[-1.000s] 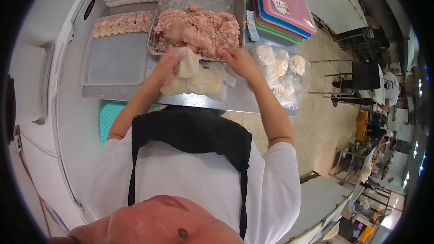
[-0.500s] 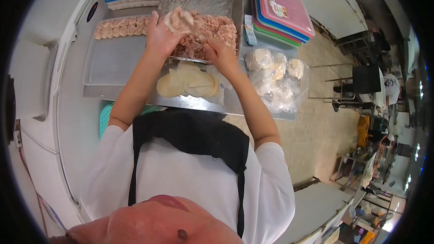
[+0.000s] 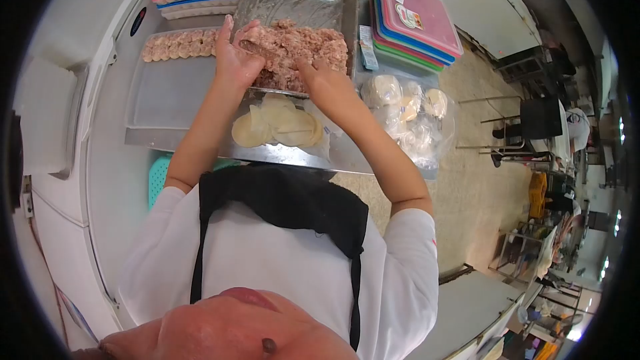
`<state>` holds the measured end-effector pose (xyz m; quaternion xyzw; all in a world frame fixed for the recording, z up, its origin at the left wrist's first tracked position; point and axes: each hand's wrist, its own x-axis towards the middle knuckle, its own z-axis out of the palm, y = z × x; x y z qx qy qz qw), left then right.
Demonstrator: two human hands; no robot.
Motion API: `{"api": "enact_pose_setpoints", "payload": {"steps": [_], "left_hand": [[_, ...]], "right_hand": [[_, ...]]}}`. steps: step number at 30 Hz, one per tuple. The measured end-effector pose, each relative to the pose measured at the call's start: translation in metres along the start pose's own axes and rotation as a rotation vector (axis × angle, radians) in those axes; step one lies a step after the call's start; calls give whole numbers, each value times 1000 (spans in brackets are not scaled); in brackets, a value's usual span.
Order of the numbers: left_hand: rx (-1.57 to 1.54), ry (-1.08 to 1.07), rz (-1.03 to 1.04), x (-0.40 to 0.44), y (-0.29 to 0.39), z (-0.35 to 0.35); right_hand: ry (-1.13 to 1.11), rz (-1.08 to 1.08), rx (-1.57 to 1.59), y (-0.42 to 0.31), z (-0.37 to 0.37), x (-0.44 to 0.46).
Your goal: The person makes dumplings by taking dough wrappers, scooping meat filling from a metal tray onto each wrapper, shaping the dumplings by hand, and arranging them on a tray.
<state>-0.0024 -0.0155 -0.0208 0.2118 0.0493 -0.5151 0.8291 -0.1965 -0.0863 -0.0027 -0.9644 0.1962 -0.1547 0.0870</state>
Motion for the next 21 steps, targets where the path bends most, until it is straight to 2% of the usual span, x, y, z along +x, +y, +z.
{"api": "enact_pose_setpoints", "payload": {"steps": [2,3,5,6,8,11,12,14,17,20,21], "left_hand": [[-99,43,13,6,4,-7],[-47,-113,-1,5,9,-11],[63,-431,-30,-1,20,-18],[267,-460,1,-9,23,-15],[678,-509,63,-24,32,-3],[1397,-666,742,-17,42,3],[1489,-708,687,-12,48,-1],[1668,-795,568,1,59,-11],[1554,-1055,363,13,64,-3],[1997,-1127,182,-5,70,23],[2064,-1087,106,-7,65,24]], "right_hand": [[31,-117,61,14,-12,6],[49,-173,95,18,-19,7],[60,69,390,18,-26,4],[62,190,536,18,-29,3],[-87,270,664,19,-34,5],[-247,266,737,10,-56,4],[-289,243,741,5,-62,2],[-222,188,664,-2,-60,-2],[-214,144,624,-6,-45,-3],[-216,69,638,16,-15,-9],[-209,35,645,27,-3,-8]]}}
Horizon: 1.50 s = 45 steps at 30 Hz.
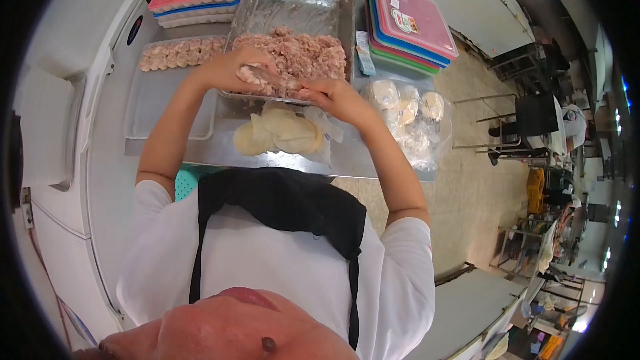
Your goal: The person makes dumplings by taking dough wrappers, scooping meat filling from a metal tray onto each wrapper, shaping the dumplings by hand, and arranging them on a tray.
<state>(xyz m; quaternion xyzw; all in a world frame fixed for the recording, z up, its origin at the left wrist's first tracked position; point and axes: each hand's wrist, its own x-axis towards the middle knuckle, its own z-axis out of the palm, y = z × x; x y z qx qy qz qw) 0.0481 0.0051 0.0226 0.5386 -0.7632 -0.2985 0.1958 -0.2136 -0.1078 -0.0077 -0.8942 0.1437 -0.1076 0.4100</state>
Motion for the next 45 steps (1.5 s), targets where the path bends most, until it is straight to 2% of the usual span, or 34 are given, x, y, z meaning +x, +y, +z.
{"api": "enact_pose_setpoints", "payload": {"steps": [2,3,5,6,8,11,14,15,18,20,21,23,25,26,28,30,31,33,34,36,39,41,42,43,45], "left_hand": [[40,-103,-144,8,5,7],[-7,24,-128,9,-8,18],[-102,281,-93,10,-42,43],[-192,260,-121,10,-33,39],[-377,213,-179,7,-10,28],[-137,179,-40,9,-15,29],[-42,66,-82,15,-31,36],[-72,109,-86,16,-36,40],[-128,284,-146,22,-61,62],[-111,456,-247,26,-88,81],[-128,417,-236,28,-90,80],[-165,323,-211,31,-90,82],[-324,202,-393,24,-70,73],[-395,144,-485,20,-62,66],[-217,338,-218,12,-54,63],[-147,558,-10,5,-33,57],[-178,581,-1,4,-24,52],[-240,626,15,2,-10,46],[-233,536,35,4,-9,44],[-219,356,74,11,-12,38],[-101,200,0,15,-15,31],[-126,372,32,14,-32,49],[-136,461,46,14,-43,58],[-133,461,64,16,-55,61],[-128,455,108,19,-62,56]], "right_hand": [[10,-55,-66,31,-8,5],[15,-83,-99,40,-13,4],[65,39,-28,26,-24,-4],[88,97,4,21,-28,-7],[101,28,4,22,-9,-10],[61,5,1,26,7,-9],[-11,24,-31,44,-3,-3],[-35,38,-42,40,-7,-2],[120,111,-499,19,-17,-7],[255,36,-505,0,4,-12],[326,2,-506,-5,12,-13],[230,103,-578,31,20,-7],[169,215,-761,54,18,-16],[147,239,-746,60,10,-20],[99,299,-708,53,-1,-31],[212,319,-465,37,-15,-40],[268,325,-347,27,-21,-42],[244,217,-82,3,-25,-42],[231,162,50,-5,-22,-41],[160,173,35,-12,1,-29],[116,115,-93,0,-1,-22],[155,107,-264,1,-4,-24],[205,129,-378,-20,-10,-24],[256,151,-493,-32,-12,-23],[282,18,-498,-24,1,-20]]}}
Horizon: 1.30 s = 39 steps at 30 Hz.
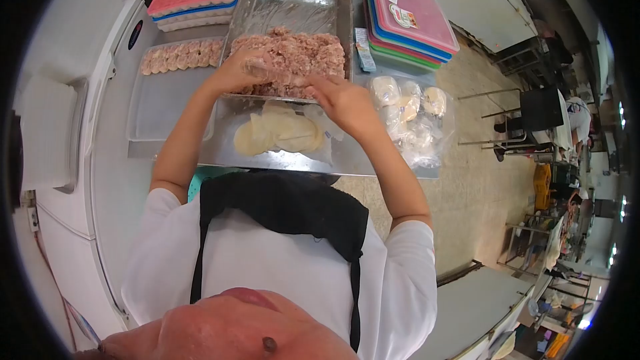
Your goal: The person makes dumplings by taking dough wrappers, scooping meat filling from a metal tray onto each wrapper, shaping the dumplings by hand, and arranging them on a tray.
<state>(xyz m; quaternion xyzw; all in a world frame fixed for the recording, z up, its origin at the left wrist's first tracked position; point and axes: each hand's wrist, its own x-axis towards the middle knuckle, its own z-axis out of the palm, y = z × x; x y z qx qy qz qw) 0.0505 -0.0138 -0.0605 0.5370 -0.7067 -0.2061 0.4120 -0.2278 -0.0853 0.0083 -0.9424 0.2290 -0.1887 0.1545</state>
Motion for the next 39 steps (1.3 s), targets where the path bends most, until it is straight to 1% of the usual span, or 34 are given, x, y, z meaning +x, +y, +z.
{"api": "enact_pose_setpoints", "payload": {"steps": [1,3,4,6,7,8,9,12,14,15,17,18,20,21,24,26,27,29,30,32,33,35,36,39], "left_hand": [[-5,-33,-48,1,7,-2],[-14,-94,-142,3,27,-9],[-101,-82,-269,0,33,-12],[-275,-66,-519,-7,43,-16],[-171,47,-358,-11,45,-14],[-69,159,-196,-14,47,-11],[34,268,-34,-15,49,-10],[-70,28,18,-10,53,-23],[28,-31,27,-12,47,-27],[78,-58,33,-14,43,-28],[39,43,-46,-24,24,-19],[21,88,-86,-27,18,-17],[3,50,-125,-23,25,-24],[-8,28,-144,-21,28,-27],[84,36,20,-21,31,-36],[7,78,-105,-26,22,-33],[-32,99,-168,-29,16,-31],[-41,177,-187,-37,11,-29],[-49,213,-200,-41,10,-27],[-86,155,-187,-41,18,-35],[-102,127,-181,-41,21,-39],[23,216,-229,-53,-4,-38],[87,265,-258,-62,-14,-39],[251,312,-417,-83,7,-72]], "right_hand": [[30,-58,6,1,5,0],[-60,9,24,7,-13,5],[-105,36,33,9,-25,10],[-69,68,157,13,-41,11],[-53,86,219,12,-47,11],[-84,87,276,8,-52,9],[-97,53,302,4,-50,7],[-148,-29,355,-10,-27,10],[-197,-58,352,-8,3,9],[-210,-63,297,-1,1,12],[-236,-75,190,15,-7,18],[-203,-44,131,5,-14,17],[-134,12,9,-24,-37,17],[-127,-12,7,-24,-30,17],[-104,-72,8,-17,-7,15],[-100,-107,17,-2,-11,23],[-97,-75,55,-6,-17,24],[-91,-2,132,-20,-32,23],[-71,-29,139,-22,-26,23],[-36,-89,154,-28,0,23],[-78,-52,231,-25,16,23],[-168,19,385,-11,49,24],[-147,47,409,-4,59,24],[-82,141,507,18,88,20]]}}
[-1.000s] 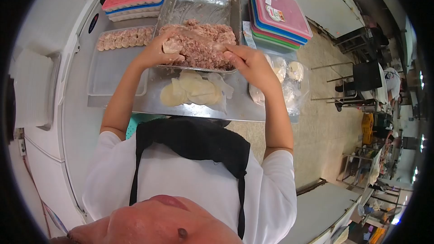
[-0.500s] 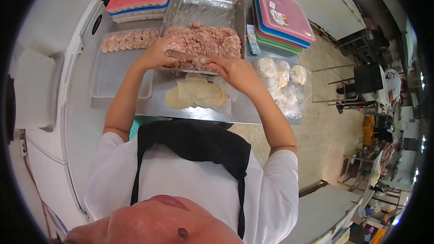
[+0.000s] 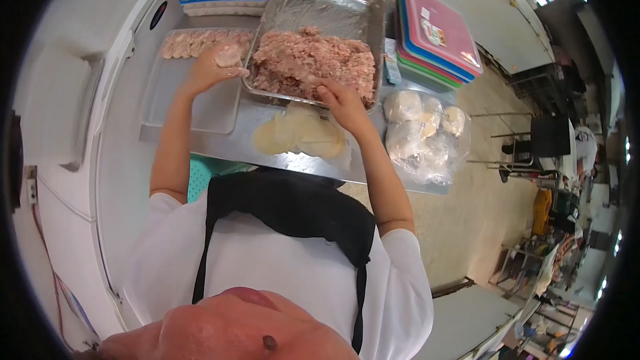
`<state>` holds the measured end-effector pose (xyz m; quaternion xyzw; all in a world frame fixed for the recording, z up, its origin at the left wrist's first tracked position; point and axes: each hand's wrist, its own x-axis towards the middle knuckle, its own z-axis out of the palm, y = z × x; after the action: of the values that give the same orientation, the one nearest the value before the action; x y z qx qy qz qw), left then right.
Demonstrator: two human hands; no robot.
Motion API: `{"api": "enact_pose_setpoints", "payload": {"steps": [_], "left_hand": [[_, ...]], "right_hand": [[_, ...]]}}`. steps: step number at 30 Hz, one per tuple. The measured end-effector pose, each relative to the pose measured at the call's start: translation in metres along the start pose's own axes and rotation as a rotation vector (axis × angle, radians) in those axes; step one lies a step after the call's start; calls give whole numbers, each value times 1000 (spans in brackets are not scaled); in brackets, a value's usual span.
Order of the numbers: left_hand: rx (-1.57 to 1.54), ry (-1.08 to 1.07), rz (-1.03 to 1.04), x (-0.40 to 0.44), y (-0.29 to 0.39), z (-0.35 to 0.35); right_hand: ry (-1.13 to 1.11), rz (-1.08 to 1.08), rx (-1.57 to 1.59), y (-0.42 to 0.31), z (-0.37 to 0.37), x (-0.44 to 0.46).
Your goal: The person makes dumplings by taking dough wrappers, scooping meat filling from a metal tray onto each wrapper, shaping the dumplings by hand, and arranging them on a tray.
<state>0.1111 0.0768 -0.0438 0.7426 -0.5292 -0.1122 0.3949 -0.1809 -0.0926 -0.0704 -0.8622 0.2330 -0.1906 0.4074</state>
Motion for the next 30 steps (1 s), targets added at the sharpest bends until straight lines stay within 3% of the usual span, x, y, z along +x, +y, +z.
{"api": "enact_pose_setpoints", "payload": {"steps": [3,8,12,15,22,27,30], "left_hand": [[-34,10,-168,-10,-41,-27],[241,55,-245,-30,-124,-14],[105,151,-245,-22,-116,12],[138,105,-318,-8,-85,30],[224,59,-153,12,-90,73],[191,117,-17,7,-92,80],[143,35,-102,-2,-95,71]], "right_hand": [[169,0,98,35,12,-2],[196,151,369,42,12,-1],[157,150,441,49,11,-3],[160,168,462,42,9,-4],[205,199,504,41,11,-7],[183,197,420,30,10,-7],[98,71,199,44,0,3]]}}
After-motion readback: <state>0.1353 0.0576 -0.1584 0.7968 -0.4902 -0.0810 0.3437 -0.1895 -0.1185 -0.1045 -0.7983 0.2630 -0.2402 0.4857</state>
